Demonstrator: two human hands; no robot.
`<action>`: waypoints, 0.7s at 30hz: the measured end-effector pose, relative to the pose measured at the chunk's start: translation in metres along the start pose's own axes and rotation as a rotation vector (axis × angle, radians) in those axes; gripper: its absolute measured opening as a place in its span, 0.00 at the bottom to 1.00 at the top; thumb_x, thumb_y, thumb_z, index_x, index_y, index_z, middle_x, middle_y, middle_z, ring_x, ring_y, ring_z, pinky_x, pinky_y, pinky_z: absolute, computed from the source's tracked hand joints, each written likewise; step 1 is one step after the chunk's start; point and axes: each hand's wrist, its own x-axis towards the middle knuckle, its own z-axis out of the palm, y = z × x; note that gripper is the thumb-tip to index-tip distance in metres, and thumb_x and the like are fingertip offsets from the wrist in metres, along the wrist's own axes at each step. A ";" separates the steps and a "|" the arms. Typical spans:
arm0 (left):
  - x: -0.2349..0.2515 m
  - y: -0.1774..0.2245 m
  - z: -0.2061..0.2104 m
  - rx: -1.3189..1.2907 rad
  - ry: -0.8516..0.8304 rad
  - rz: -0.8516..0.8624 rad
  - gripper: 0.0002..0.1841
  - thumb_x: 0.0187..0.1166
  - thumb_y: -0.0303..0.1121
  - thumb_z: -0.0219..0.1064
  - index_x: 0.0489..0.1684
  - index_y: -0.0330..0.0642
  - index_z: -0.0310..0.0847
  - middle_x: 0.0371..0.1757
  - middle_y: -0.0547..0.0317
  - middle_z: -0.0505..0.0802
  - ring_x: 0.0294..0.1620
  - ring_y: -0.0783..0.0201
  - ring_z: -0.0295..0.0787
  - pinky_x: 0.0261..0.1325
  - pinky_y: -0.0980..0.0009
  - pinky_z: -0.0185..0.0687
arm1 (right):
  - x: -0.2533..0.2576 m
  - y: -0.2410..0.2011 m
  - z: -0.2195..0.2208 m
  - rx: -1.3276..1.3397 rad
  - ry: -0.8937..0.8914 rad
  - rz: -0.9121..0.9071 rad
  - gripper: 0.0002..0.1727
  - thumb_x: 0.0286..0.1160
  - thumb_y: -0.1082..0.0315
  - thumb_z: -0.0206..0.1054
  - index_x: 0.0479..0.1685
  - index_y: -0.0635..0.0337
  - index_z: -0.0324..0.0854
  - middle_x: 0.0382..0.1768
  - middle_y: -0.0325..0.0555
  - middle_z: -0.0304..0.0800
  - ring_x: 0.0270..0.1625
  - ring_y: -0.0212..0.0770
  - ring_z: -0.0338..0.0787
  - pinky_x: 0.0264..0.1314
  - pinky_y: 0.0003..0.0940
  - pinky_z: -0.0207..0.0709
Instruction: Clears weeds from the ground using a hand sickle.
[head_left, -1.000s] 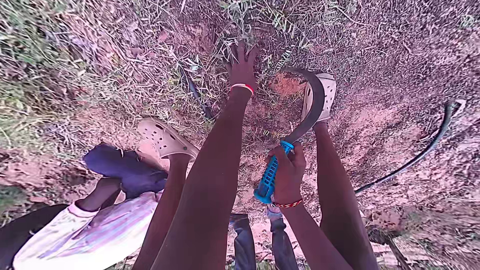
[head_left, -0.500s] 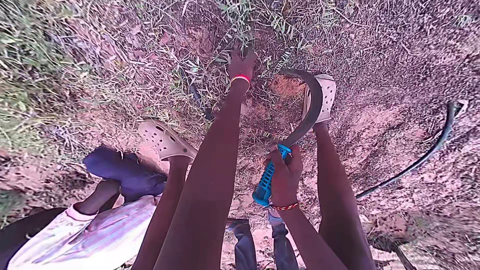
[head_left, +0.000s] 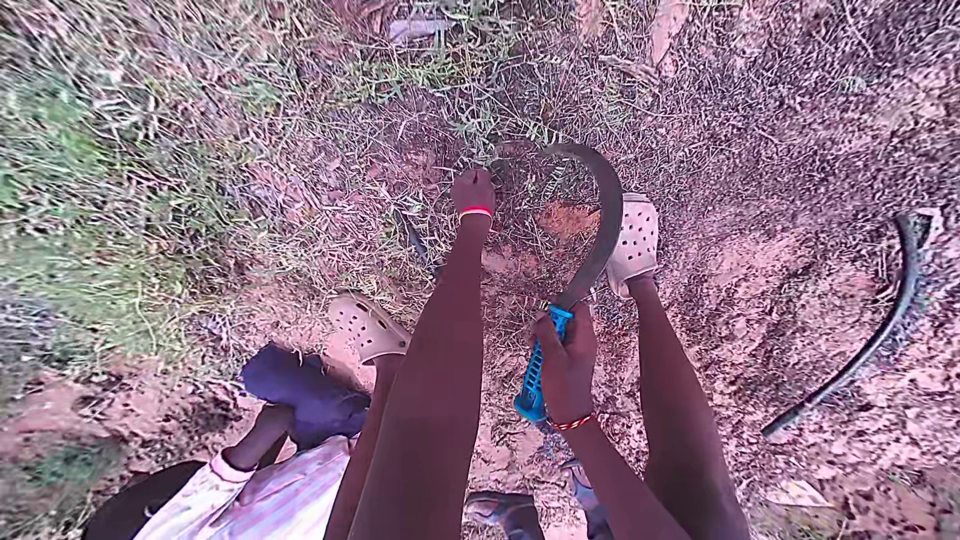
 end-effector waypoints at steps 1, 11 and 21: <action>-0.003 0.003 0.000 -0.014 0.022 -0.010 0.23 0.94 0.38 0.50 0.49 0.25 0.87 0.53 0.29 0.91 0.62 0.39 0.86 0.70 0.41 0.73 | 0.001 -0.003 0.001 0.015 -0.008 0.000 0.21 0.76 0.72 0.62 0.66 0.73 0.71 0.28 0.38 0.83 0.24 0.24 0.83 0.29 0.21 0.81; -0.017 0.006 -0.042 0.022 0.095 0.109 0.22 0.94 0.37 0.51 0.43 0.25 0.85 0.40 0.35 0.89 0.48 0.43 0.86 0.59 0.42 0.75 | 0.008 -0.015 0.000 0.122 0.053 0.093 0.19 0.77 0.75 0.60 0.65 0.72 0.70 0.27 0.41 0.82 0.21 0.28 0.84 0.26 0.23 0.82; -0.128 -0.038 -0.089 0.325 -0.179 0.261 0.20 0.91 0.32 0.53 0.38 0.23 0.85 0.30 0.37 0.88 0.36 0.44 0.87 0.50 0.46 0.79 | 0.005 -0.034 0.003 0.165 0.025 0.058 0.18 0.76 0.75 0.59 0.64 0.72 0.70 0.25 0.39 0.81 0.21 0.27 0.83 0.25 0.23 0.80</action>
